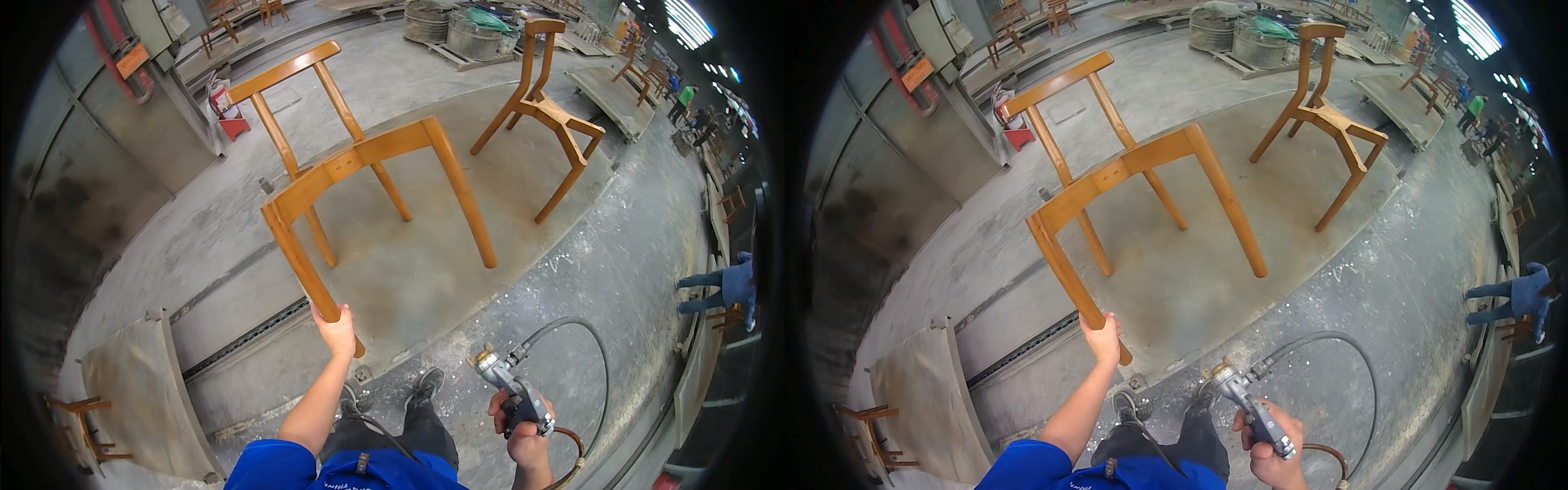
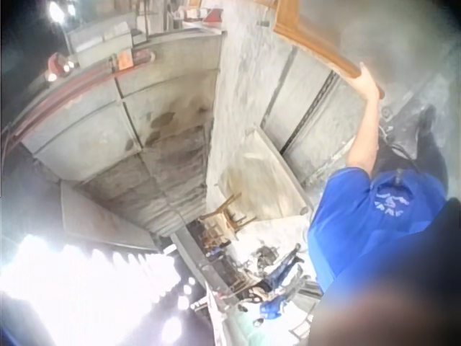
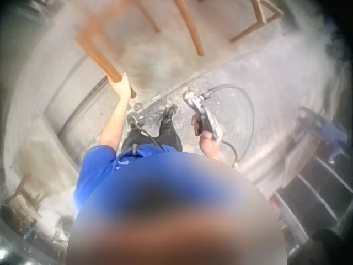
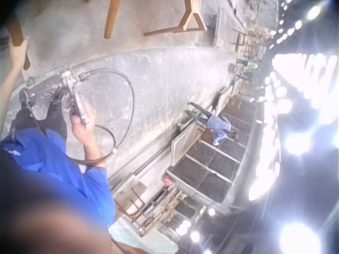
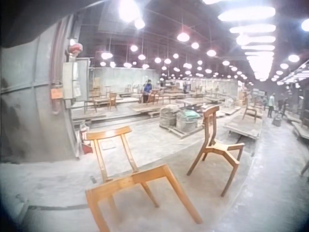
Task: The person uses a spray gun to apply finish to wooden chairs in a factory. They rotate each chair by hand to coat all sides, then move to the next chair and repeat the process.
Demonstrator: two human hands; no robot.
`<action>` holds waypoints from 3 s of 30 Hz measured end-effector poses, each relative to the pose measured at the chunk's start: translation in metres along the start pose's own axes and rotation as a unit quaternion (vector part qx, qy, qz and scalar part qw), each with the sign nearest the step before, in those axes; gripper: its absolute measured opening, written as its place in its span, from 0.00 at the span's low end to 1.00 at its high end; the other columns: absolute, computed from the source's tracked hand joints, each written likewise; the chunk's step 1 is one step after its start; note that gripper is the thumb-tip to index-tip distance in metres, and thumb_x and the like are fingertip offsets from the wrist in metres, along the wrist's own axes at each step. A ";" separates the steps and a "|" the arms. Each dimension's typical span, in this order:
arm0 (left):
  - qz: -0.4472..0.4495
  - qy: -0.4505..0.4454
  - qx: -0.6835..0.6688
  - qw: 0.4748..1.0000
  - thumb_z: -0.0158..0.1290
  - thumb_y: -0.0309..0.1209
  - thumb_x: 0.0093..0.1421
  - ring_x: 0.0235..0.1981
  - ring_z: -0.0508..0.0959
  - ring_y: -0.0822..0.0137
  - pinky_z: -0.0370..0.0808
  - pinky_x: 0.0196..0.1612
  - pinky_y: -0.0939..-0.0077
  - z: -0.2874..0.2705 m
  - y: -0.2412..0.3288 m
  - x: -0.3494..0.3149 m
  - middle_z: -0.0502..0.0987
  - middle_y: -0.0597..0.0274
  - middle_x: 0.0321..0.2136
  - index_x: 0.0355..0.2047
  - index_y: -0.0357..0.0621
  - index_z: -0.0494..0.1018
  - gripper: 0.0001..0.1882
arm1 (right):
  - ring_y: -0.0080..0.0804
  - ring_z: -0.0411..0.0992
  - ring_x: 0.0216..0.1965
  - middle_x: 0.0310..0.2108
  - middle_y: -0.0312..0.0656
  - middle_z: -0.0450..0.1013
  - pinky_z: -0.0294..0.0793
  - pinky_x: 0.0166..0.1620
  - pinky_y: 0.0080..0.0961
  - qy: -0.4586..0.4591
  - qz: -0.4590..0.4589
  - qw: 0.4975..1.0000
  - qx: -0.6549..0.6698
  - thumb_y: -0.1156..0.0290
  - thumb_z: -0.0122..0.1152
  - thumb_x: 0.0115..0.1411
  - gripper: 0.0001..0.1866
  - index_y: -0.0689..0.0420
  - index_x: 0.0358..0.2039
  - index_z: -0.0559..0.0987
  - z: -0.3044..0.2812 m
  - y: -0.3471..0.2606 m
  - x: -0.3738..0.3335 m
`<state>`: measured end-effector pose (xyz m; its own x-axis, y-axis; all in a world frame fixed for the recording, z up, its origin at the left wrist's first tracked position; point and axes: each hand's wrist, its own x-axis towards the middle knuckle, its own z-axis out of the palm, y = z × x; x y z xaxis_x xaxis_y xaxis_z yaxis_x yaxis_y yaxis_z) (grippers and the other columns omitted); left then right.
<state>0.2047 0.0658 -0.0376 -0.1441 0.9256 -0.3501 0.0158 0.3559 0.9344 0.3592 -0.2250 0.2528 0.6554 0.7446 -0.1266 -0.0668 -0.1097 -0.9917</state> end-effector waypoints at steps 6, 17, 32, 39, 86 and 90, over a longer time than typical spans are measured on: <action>0.091 0.043 0.024 0.995 0.62 0.27 0.59 0.42 0.77 0.65 0.74 0.51 0.67 0.007 -0.013 0.010 0.75 0.56 0.42 0.69 0.36 0.52 0.42 | 0.20 0.67 0.18 0.27 0.43 0.75 0.64 0.21 0.17 -0.048 0.038 0.997 0.050 0.18 0.54 0.45 0.56 0.66 0.49 0.75 -0.001 0.010 0.018; 0.087 0.034 0.022 0.995 0.61 0.25 0.58 0.42 0.77 0.65 0.74 0.49 0.68 0.017 -0.014 0.006 0.75 0.57 0.41 0.66 0.38 0.57 0.38 | 0.20 0.65 0.16 0.24 0.41 0.73 0.63 0.19 0.17 -0.020 0.027 0.999 0.034 0.14 0.50 0.42 0.59 0.66 0.46 0.76 -0.014 0.029 0.020; 0.016 -0.004 -0.034 0.999 0.57 0.24 0.63 0.34 0.82 0.63 0.80 0.32 0.71 0.034 -0.006 -0.007 0.76 0.53 0.45 0.58 0.39 0.57 0.27 | 0.20 0.66 0.18 0.28 0.39 0.74 0.65 0.21 0.17 0.102 0.049 0.991 0.070 0.13 0.49 0.39 0.60 0.61 0.49 0.73 -0.008 0.105 0.052; 0.022 -0.001 -0.025 0.999 0.57 0.24 0.63 0.35 0.83 0.60 0.82 0.33 0.70 0.039 -0.007 -0.005 0.76 0.48 0.47 0.57 0.36 0.57 0.27 | 0.20 0.66 0.19 0.29 0.39 0.74 0.64 0.22 0.18 0.002 0.104 0.993 0.056 0.18 0.49 0.49 0.56 0.64 0.53 0.73 0.007 0.167 0.081; -0.067 -0.058 0.045 0.995 0.56 0.28 0.62 0.45 0.75 0.64 0.70 0.55 0.64 0.111 -0.090 -0.070 0.76 0.55 0.43 0.71 0.37 0.51 0.40 | 0.15 0.66 0.22 0.25 0.32 0.73 0.67 0.25 0.18 0.212 0.182 0.957 0.072 0.58 0.52 0.73 0.16 0.59 0.40 0.77 -0.061 0.272 0.158; -0.040 -0.044 0.091 0.994 0.58 0.34 0.63 0.48 0.74 0.59 0.72 0.53 0.59 0.184 -0.132 -0.036 0.76 0.52 0.48 0.68 0.37 0.59 0.36 | 0.19 0.71 0.27 0.23 0.33 0.74 0.71 0.32 0.24 0.212 0.189 0.958 -0.043 0.54 0.58 0.69 0.17 0.57 0.38 0.78 -0.103 0.271 0.123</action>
<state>0.3900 0.0092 -0.1604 -0.0643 0.8981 -0.4350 0.1878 0.4390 0.8787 0.4993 -0.2312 -0.0289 0.8442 0.3093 -0.4379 -0.3093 -0.3860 -0.8691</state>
